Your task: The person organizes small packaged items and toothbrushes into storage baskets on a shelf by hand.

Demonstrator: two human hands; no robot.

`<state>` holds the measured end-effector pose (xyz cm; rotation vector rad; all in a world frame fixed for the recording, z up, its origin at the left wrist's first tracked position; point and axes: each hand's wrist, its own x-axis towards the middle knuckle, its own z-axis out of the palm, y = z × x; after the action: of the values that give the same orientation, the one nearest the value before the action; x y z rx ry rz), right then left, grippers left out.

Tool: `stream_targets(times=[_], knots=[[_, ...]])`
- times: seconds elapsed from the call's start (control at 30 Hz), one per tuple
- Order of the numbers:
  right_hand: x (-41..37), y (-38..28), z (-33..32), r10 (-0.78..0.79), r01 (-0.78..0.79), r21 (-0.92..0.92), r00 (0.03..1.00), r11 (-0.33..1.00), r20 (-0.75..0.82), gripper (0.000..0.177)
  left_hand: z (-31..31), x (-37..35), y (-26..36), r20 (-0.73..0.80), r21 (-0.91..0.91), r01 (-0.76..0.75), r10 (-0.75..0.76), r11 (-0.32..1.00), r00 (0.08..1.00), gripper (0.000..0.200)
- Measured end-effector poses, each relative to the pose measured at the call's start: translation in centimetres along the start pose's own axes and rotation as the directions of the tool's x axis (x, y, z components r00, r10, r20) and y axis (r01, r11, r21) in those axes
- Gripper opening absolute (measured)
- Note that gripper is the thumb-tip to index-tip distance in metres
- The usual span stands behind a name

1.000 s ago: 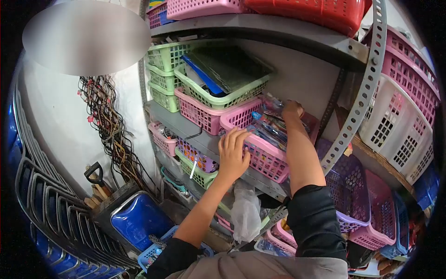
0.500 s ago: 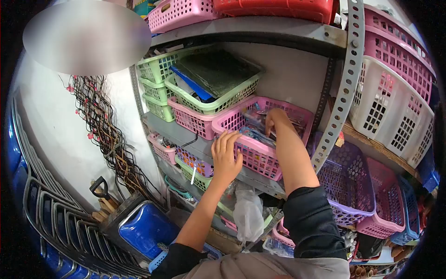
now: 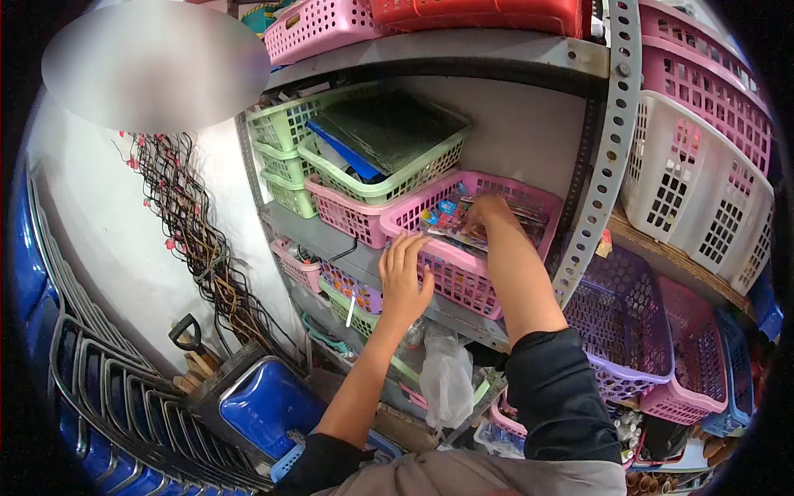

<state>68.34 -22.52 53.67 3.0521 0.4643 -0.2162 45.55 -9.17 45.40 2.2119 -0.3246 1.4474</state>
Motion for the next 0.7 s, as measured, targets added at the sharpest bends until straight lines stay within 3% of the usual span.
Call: stream_targets(times=[0.1,0.17,0.2,0.27,0.4,0.57,0.67,0.7], knots=[[0.0,0.0,0.3,-0.087,0.078,-0.111,0.992,0.991,-0.086,0.072,0.0,0.0,-0.1,-0.004,-0.004,-0.002,0.002,1.0,1.0,0.046],[0.4,-0.2,0.5,0.098,-0.104,-0.045,0.988,0.994,-0.119,0.067,0.0,0.0,-0.1,0.003,-0.008,0.004,-0.004,1.0,1.0,0.047],[-0.7,-0.7,0.0,0.093,-0.099,-0.046,0.989,0.994,-0.117,0.067,0.0,-0.1,-0.1,0.009,-0.015,0.008,-0.008,1.0,1.0,0.048],[-3.8,-1.7,-1.2,0.214,-0.197,0.187,0.974,0.962,-0.078,0.06,-0.2,0.0,-0.1,0.018,-0.02,0.021,-0.02,1.0,1.0,0.048],[2.1,-1.1,1.3,0.288,-0.244,0.221,0.938,0.944,-0.195,0.05,-0.5,-0.1,0.1,0.043,-0.034,0.045,-0.043,0.998,0.998,0.049],[-2.8,-2.3,-1.4,0.307,-0.305,0.086,0.952,0.948,-0.006,0.04,-0.8,-0.1,0.1,0.05,-0.042,0.041,-0.039,0.998,0.998,0.049],[0.4,-2.3,-0.5,0.364,-0.364,-0.004,0.931,0.931,-0.039,0.034,-0.6,-0.1,-0.3,0.042,-0.037,0.033,-0.032,0.999,0.999,0.05],[0.1,-2.7,-0.6,0.272,-0.283,-0.095,0.955,0.954,-0.117,0.032,-0.6,-0.1,-0.4,0.047,-0.047,0.034,-0.032,0.998,0.998,0.051]])
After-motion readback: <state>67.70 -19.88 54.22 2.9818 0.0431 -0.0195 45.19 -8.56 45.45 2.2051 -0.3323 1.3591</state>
